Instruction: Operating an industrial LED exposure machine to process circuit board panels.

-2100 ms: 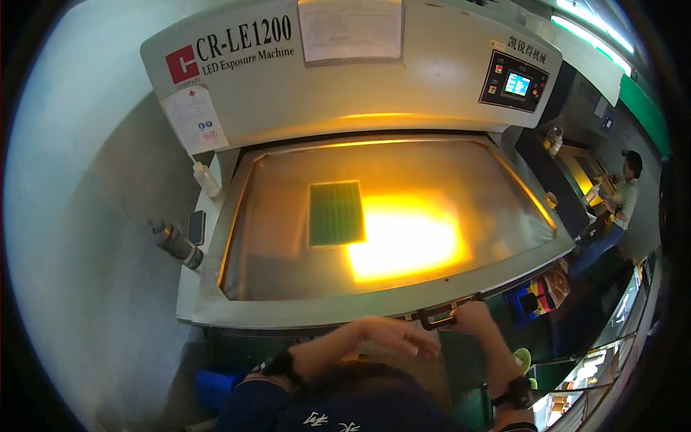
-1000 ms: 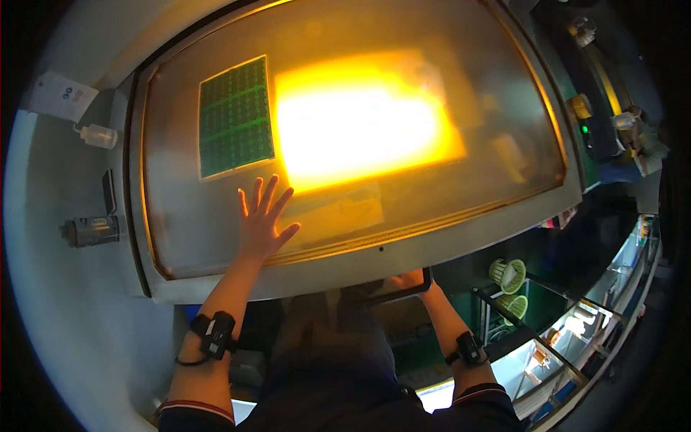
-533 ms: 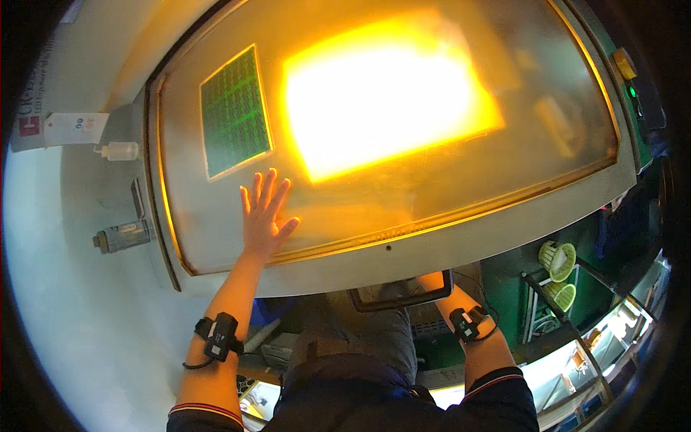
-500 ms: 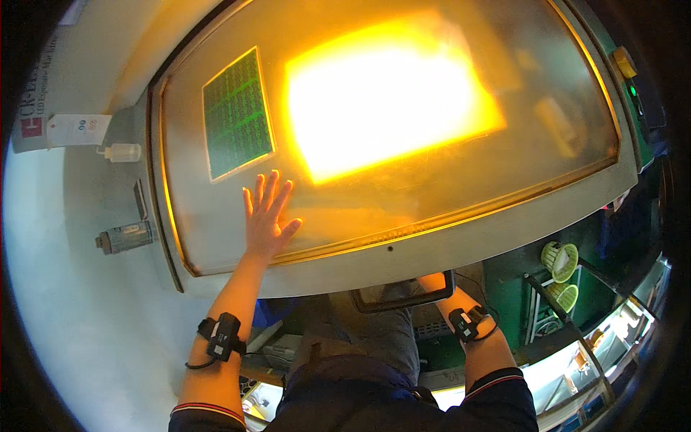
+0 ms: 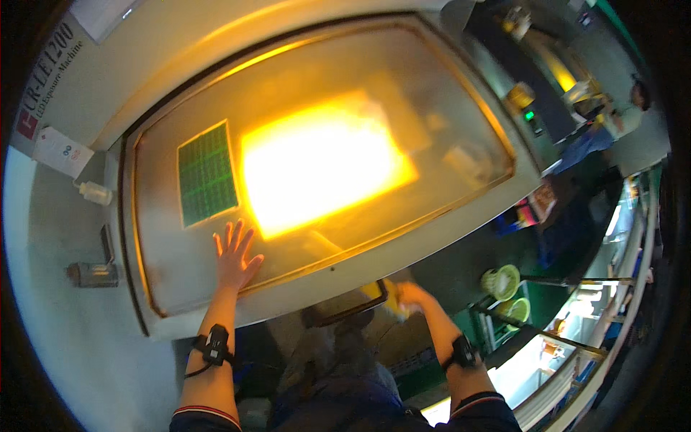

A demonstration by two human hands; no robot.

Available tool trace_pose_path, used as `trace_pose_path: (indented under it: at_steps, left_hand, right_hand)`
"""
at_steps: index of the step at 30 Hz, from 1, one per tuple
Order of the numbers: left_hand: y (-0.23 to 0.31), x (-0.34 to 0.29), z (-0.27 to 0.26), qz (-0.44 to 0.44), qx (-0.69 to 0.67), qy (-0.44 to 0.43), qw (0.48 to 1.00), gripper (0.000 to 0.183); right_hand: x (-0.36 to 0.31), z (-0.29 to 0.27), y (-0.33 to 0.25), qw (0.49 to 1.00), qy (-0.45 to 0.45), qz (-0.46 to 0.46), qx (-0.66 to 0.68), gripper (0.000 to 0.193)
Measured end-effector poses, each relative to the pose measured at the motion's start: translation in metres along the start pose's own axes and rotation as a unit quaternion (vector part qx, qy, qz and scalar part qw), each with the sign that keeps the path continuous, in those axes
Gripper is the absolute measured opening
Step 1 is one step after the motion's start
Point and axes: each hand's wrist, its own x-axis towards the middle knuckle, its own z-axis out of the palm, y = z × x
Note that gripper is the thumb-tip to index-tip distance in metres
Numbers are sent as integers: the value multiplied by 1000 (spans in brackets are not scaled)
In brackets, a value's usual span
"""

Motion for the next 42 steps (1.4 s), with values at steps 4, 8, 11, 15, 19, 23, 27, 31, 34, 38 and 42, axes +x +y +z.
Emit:
trace_pose_path:
  at_steps: [4,8,11,15,19,23,27,31,34,38,42]
  left_hand:
    - [15,8,2,2,-34,-5,999,68]
    - [-2,-13,-15,-24,-20,-17,999,71]
    - [-1,-14,-18,-29,-23,-40,999,76]
    - [-3,-14,-15,-40,-9,-77,996,89]
    - [34,-23,-24,-2,-235,2,972,105]
    - [94,-54,-107,117,-81,-75,987,96]
    - [26,-101,-94,-42,-67,-228,970,76]
    - [-41,-122,-88,-64,101,-148,982,69]
    - [-98,-91,-94,-22,38,-179,983,68]
    - [-193,25,-97,-34,13,-178,983,65]
    - [-299,189,-107,-82,-71,-205,973,58]
  right_hand:
    - [-208,149,119,836,111,307,441,40]
    - [-319,170,48,546,315,265,730,30]
    - [-353,139,38,586,495,248,591,34]
    - [-354,39,42,728,475,228,439,38]
    - [-319,-107,-60,887,445,114,40,36]
    - [-243,-172,-175,894,389,-113,-190,39]
    - [-117,-157,-261,876,306,-273,-255,39]
    - [-49,-121,-319,853,319,-268,-314,41]
    - [-10,-141,-348,854,313,-271,-315,45]
    - [85,-234,-411,855,336,-270,-288,51]
    - [220,-370,-467,878,284,-237,-303,56]
